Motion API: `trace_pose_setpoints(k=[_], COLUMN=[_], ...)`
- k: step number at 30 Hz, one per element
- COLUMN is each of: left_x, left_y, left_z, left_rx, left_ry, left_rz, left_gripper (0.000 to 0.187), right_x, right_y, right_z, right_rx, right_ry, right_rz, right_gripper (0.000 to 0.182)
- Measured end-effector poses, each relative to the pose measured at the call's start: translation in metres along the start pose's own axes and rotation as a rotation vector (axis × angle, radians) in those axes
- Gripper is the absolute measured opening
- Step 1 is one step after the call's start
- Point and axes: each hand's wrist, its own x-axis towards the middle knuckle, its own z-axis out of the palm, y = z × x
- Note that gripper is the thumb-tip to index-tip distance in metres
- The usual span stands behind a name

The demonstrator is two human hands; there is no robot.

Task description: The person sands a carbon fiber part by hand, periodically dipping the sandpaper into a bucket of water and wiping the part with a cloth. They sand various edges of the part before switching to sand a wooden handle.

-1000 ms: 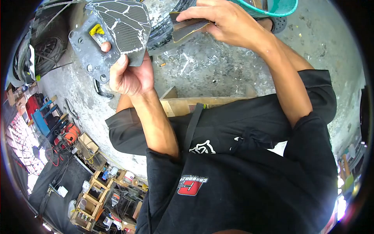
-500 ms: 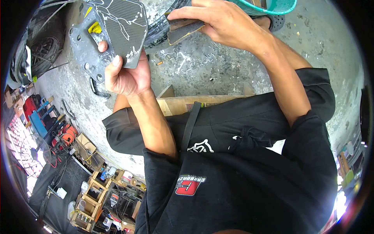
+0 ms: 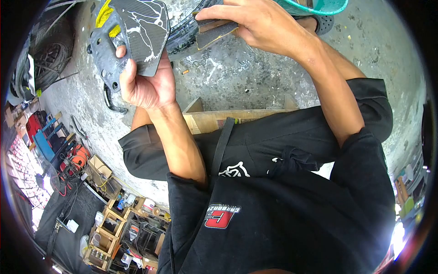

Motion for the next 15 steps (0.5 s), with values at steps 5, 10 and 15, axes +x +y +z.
trace_pose_setpoints(k=[5, 10, 15], left_x=[-0.001, -0.006, -0.011], left_y=[0.0, -0.001, -0.004], left_z=[0.0, 0.0, 0.003], left_rx=[0.113, 0.091, 0.242], left_ry=[0.092, 0.017, 0.037], left_rz=[-0.014, -0.116, -0.151], left_gripper=[0.022, 0.027, 0.022], right_x=[0.004, -0.001, -0.008], right_y=[-0.008, -0.019, -0.027], right_z=[-0.008, -0.003, 0.018], right_rx=[-0.009, 0.079, -0.093], right_ry=[-0.055, -0.139, -0.15], right_rz=[-0.004, 0.02, 0.082], right_gripper=[0.062, 0.064, 0.088])
